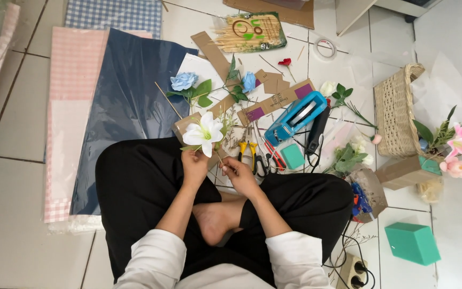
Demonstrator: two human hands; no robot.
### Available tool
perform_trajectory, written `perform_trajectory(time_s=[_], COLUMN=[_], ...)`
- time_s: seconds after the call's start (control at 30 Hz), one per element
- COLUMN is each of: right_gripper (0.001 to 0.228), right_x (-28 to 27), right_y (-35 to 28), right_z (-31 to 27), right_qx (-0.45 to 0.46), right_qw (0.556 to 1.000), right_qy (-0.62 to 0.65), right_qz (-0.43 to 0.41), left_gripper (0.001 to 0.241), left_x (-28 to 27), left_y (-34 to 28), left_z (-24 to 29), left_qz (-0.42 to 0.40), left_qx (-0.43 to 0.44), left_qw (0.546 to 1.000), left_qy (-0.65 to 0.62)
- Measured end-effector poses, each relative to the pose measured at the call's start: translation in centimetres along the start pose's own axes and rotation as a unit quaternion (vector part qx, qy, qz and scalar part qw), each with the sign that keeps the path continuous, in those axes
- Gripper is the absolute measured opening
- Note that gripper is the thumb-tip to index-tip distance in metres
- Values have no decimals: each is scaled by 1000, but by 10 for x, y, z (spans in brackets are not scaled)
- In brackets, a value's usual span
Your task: The person uses a heat gun to warm a white artificial flower, then inserts it into a green floral foam block. They add two blue artificial roses to the foam, adjusting the arrangement to form a small bouquet.
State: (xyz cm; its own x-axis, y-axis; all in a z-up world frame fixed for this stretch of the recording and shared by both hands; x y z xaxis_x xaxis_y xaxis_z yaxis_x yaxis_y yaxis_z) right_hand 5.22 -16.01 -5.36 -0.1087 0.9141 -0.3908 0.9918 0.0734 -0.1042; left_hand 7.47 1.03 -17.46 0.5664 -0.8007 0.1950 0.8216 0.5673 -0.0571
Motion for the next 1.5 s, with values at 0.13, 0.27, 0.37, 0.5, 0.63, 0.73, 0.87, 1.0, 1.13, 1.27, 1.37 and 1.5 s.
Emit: perform_trajectory(time_s=[0.13,0.27,0.37,0.5,0.63,0.73,0.87,1.0,1.13,1.27,1.37,1.5], right_gripper=[13,13,13,12,17,16,15,14,17,14,14,15], right_x=[-1,-1,-3,-5,-5,-7,-6,-2,-1,-1,-1,-1], right_y=[-1,-2,-3,-2,3,4,4,2,0,2,4,12], right_z=[-1,-3,-6,-6,1,2,0,-2,-8,-12,-15,-7], right_qx=[-3,-4,-1,7,5,6,4,7,-2,-15,-16,-22], right_qw=[1000,1000,1000,1000,1000,999,998,999,998,996,995,994], right_qy=[0,1,6,3,7,28,36,34,49,54,61,66], right_qz=[-5,-12,-13,1,21,46,47,30,41,66,73,88], left_gripper=[18,17,14,16,12,21,19,13,10,7,10,15], left_x=[17,13,14,24,32,39,41,42,42,46,45,49], left_y=[-3,-1,-1,-4,-8,-19,-25,-26,-27,-33,-32,-37], left_z=[90,99,102,126,104,122,125,112,133,152,140,144], left_qz=[-4,-24,-27,-34,-41,-30,-48,-76,-67,-67,-71,-63], left_qx=[5,8,12,-22,-68,-153,-183,-149,-110,-90,-83,-65], left_qw=[1000,1000,1000,999,997,976,970,980,990,992,992,994], left_qy=[-17,-10,-2,17,-19,-150,-154,-106,-63,-60,-68,-63])
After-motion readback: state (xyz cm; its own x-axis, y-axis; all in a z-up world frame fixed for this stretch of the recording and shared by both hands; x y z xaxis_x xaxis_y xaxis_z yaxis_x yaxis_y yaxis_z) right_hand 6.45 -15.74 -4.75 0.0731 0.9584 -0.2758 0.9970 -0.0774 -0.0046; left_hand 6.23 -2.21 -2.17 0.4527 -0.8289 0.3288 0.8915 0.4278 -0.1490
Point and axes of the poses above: each hand's wrist, its own y-axis towards the middle knuckle, its own x-axis out of the palm, z = x × y, the point moved 6 cm from there along y, towards the middle knuckle, and after that the axes turned 12 degrees about z, right-handed, at the moved point
